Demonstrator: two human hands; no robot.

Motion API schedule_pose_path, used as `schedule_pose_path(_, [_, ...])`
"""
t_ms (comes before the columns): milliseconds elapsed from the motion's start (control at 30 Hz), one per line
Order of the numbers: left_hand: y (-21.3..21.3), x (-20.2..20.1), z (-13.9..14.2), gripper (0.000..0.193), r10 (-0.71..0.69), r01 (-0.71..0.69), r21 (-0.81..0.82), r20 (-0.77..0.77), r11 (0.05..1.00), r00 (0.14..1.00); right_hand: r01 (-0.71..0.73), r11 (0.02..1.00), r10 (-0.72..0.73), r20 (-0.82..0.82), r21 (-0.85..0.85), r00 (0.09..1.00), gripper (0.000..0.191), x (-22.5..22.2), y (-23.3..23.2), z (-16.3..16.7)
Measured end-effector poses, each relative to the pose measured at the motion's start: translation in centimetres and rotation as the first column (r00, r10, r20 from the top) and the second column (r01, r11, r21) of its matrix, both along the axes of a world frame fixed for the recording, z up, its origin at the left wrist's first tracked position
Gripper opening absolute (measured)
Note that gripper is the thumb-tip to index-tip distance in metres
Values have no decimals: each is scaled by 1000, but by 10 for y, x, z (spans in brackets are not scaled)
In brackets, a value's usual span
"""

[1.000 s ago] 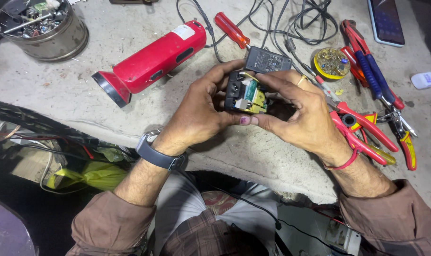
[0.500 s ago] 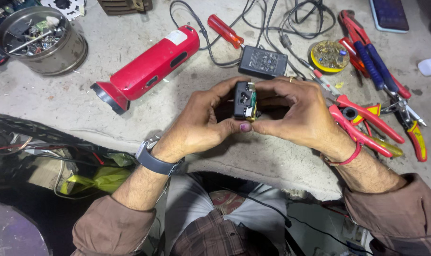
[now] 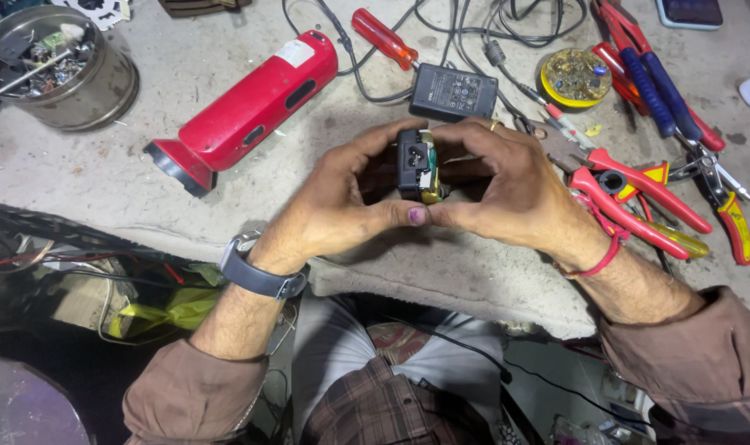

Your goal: The person disassembles a black power adapter using pliers and a screwdriver, removes the internal transformer and circuit board, and manipulates the components on a cluttered workbench.

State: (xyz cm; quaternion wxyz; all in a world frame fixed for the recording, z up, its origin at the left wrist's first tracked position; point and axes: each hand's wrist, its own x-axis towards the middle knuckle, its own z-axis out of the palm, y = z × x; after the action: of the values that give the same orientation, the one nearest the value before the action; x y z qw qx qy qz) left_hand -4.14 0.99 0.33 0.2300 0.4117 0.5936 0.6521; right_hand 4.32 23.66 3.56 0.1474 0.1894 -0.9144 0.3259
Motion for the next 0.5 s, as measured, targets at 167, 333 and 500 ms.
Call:
schedule_pose_path(167, [4,-2,1,97,83,-90,-56,-121,994,989,61,984,-27,201,-166,979,70,-3,1,0])
schedule_pose_path(333, [4,0,1,88,92,-107,-84,-165,991,982,112,990,-106,74,-89,992,61,4,-5,-4])
schedule_pose_path(500, [1,-7,3,91,45,-86,-139,-276,986,960,88,993,-83,71,-73,994,60,2,-5,-6])
